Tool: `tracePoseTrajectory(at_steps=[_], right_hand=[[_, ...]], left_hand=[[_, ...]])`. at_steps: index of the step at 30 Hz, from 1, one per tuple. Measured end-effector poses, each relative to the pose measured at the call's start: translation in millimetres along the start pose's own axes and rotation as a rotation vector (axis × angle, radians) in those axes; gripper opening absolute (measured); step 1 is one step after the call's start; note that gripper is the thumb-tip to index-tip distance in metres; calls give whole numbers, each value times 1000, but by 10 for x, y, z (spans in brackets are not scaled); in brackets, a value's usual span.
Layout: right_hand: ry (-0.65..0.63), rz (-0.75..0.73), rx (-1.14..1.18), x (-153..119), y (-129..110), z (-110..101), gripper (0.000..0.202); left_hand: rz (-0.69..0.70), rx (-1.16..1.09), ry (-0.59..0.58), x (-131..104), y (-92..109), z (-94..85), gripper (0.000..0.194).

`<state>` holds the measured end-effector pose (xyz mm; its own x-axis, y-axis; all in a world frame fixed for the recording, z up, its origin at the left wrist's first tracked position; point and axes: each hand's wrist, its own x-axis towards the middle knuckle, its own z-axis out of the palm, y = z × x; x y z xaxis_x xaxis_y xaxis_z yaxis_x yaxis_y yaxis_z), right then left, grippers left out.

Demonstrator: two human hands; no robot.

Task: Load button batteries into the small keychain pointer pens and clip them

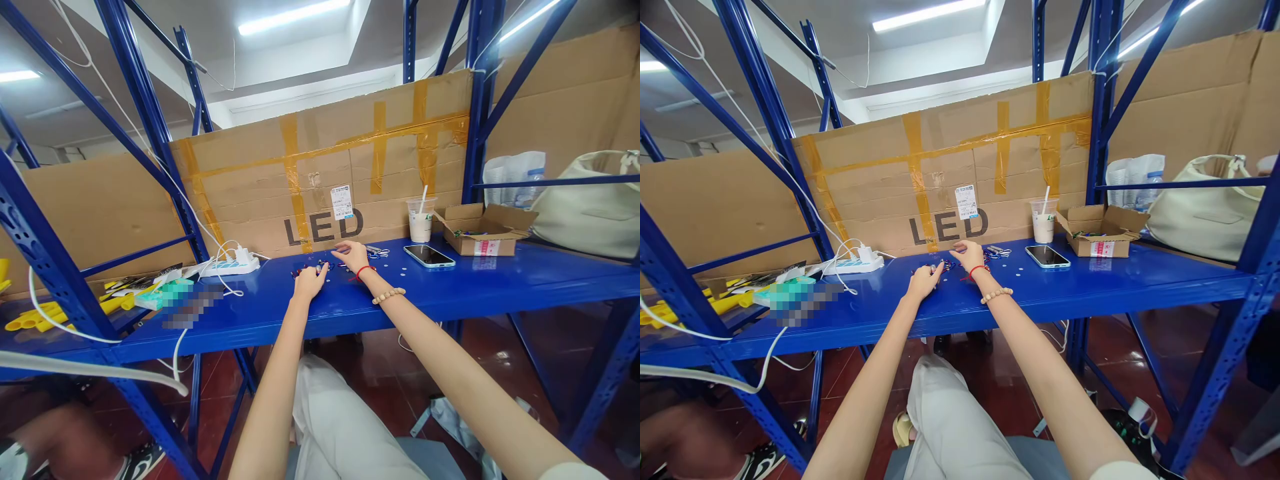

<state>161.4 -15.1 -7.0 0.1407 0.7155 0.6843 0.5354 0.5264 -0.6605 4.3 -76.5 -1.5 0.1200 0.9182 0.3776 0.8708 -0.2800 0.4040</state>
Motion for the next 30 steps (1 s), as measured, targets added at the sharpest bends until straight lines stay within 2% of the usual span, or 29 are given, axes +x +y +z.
tracePoseTrajectory(at_steps=[6,13,20,25,30], right_hand=[[-105,125,139,-15,-40,29,29],[-177,-31,-66,-24,-37,9,31],[-230,-78,-158,-28,-46,3,20],[-291,-61,-131,-38,-47,11,10],[-373,-44,-40,-53,-12,57,11]], left_hand=[[-43,112,60,4,3,-1,45],[-16,72,21,1,13,-6,44],[9,33,2,9,5,-6,44],[12,18,-8,-1,5,-15,44],[8,22,-10,-3,9,-19,44]])
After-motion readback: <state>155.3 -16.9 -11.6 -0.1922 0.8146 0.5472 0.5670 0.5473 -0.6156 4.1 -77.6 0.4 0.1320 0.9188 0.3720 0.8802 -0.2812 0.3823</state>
